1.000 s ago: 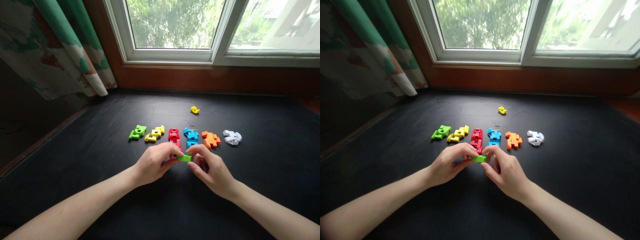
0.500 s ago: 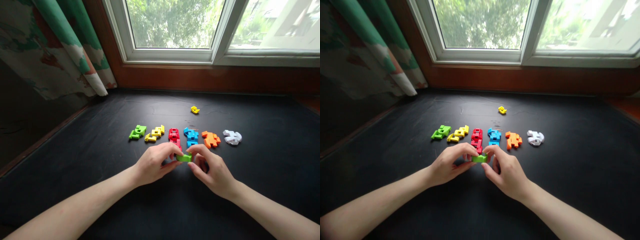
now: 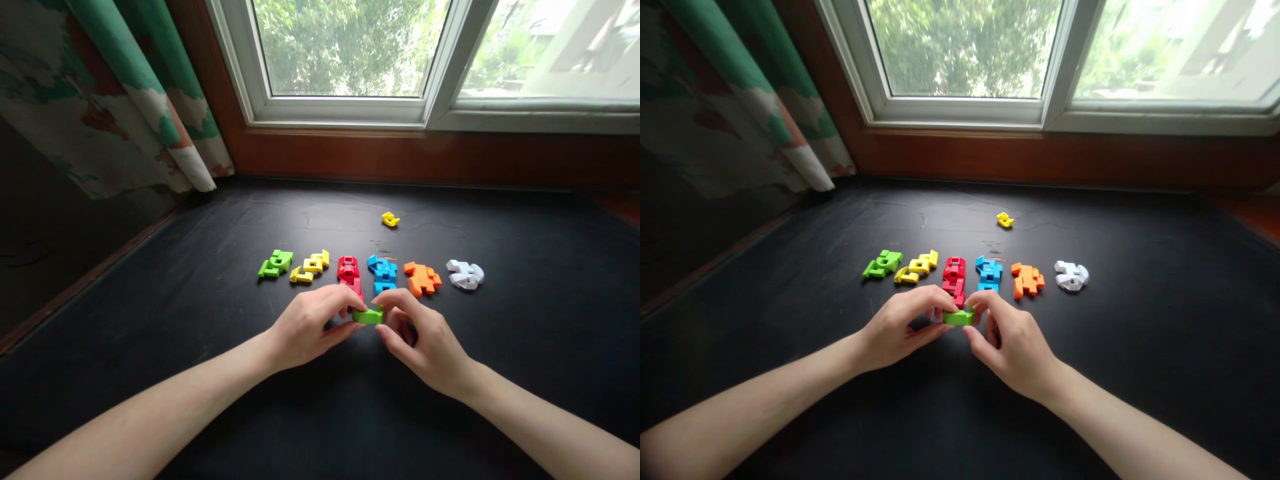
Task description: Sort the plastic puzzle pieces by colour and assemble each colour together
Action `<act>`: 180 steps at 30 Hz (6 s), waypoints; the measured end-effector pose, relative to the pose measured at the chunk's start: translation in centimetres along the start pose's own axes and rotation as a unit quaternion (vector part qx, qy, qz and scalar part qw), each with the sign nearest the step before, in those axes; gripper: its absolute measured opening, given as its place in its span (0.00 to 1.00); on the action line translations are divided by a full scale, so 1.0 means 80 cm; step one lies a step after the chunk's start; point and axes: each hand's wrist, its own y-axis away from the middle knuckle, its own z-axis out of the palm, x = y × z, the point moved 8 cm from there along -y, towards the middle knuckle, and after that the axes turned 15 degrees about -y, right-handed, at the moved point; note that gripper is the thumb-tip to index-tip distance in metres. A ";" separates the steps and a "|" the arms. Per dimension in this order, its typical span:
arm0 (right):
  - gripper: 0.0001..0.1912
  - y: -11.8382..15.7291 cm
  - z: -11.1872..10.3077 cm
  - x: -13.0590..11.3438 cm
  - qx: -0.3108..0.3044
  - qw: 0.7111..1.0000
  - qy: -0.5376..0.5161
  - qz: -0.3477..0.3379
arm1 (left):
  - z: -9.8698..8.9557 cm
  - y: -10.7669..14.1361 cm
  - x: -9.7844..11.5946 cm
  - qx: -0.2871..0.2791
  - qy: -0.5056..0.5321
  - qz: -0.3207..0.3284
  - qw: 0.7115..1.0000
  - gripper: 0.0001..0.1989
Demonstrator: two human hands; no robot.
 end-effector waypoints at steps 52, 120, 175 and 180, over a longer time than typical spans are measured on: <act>0.10 -0.001 0.002 0.000 -0.011 1.000 0.007 0.000 | 0.000 0.000 0.001 -0.004 -0.018 0.000 1.000 0.04; 0.08 -0.001 0.004 -0.002 -0.016 1.000 0.006 -0.007 | 0.003 -0.001 -0.003 -0.027 -0.023 -0.023 0.999 0.06; 0.07 -0.003 0.003 -0.003 -0.023 1.000 0.020 -0.005 | 0.003 0.001 0.003 -0.011 -0.006 0.020 1.000 0.03; 0.06 -0.003 0.004 -0.001 -0.024 0.999 0.020 0.002 | 0.002 0.001 0.003 -0.011 -0.004 0.021 1.000 0.03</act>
